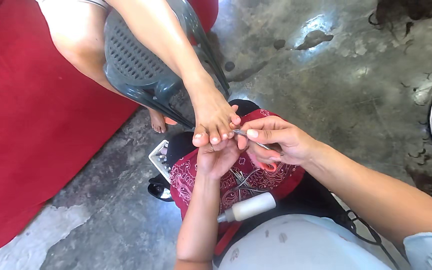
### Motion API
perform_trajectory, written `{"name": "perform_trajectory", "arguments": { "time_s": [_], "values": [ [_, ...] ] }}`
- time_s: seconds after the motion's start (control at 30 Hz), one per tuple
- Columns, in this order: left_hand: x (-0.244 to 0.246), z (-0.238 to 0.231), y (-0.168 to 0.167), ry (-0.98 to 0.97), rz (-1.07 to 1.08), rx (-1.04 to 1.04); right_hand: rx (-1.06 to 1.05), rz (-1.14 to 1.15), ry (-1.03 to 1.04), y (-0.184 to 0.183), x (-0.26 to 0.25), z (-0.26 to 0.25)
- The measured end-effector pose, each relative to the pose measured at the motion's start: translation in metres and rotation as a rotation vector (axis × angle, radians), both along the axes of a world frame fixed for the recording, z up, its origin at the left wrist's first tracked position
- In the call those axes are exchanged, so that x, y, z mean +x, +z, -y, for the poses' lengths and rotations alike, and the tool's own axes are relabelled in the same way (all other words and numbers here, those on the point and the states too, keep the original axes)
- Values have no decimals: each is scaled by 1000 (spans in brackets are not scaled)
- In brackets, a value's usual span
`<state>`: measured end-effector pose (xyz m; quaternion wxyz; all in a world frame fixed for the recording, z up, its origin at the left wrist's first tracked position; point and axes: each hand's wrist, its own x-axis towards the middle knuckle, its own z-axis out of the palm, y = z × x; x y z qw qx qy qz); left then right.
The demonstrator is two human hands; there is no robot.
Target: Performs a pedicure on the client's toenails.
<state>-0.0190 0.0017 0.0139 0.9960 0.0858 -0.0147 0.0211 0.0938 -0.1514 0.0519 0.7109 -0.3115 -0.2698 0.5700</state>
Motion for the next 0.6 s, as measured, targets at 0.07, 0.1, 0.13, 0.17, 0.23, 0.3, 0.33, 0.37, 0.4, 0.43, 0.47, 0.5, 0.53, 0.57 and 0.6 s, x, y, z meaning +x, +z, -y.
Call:
{"name": "perform_trajectory", "arguments": {
  "time_s": [0.07,0.1,0.13,0.17,0.23,0.3,0.33,0.37,0.4,0.43,0.47,0.5,0.53,0.57,0.6],
  "values": [
    [-1,-1,0,-7,-22,35,-24,225,-26,0,8,0],
    [-1,-1,0,-15,-39,40,-29,299,-38,-1,11,1],
    [-2,-1,-1,-21,-56,44,-29,359,-48,-1,13,2],
    [-2,-1,-1,-24,-69,50,-24,416,-55,-1,15,3],
    [-3,-1,-2,-21,-74,42,-1,528,-59,0,18,3],
    [-2,-1,-2,-18,-68,33,3,606,-47,4,21,2],
    [-2,-1,-1,-17,-73,28,-5,636,-38,6,22,2],
    [-2,-1,0,-15,-79,24,-12,663,-24,9,24,1],
    [-2,-1,0,-14,-76,18,-15,682,-13,10,24,1],
    [-2,-1,0,-16,-71,21,-15,694,-7,11,25,0],
    [-2,-1,0,-20,-66,28,-13,698,-5,11,26,0],
    [-2,-1,1,-24,-64,33,-9,700,-6,11,26,0],
    [-2,-1,1,-25,-64,38,-8,697,-8,11,26,-1],
    [-2,-1,0,-26,-68,39,-12,685,-11,10,26,-1],
    [-2,-1,0,-27,-75,40,-17,656,-16,9,26,-2]
  ]
}}
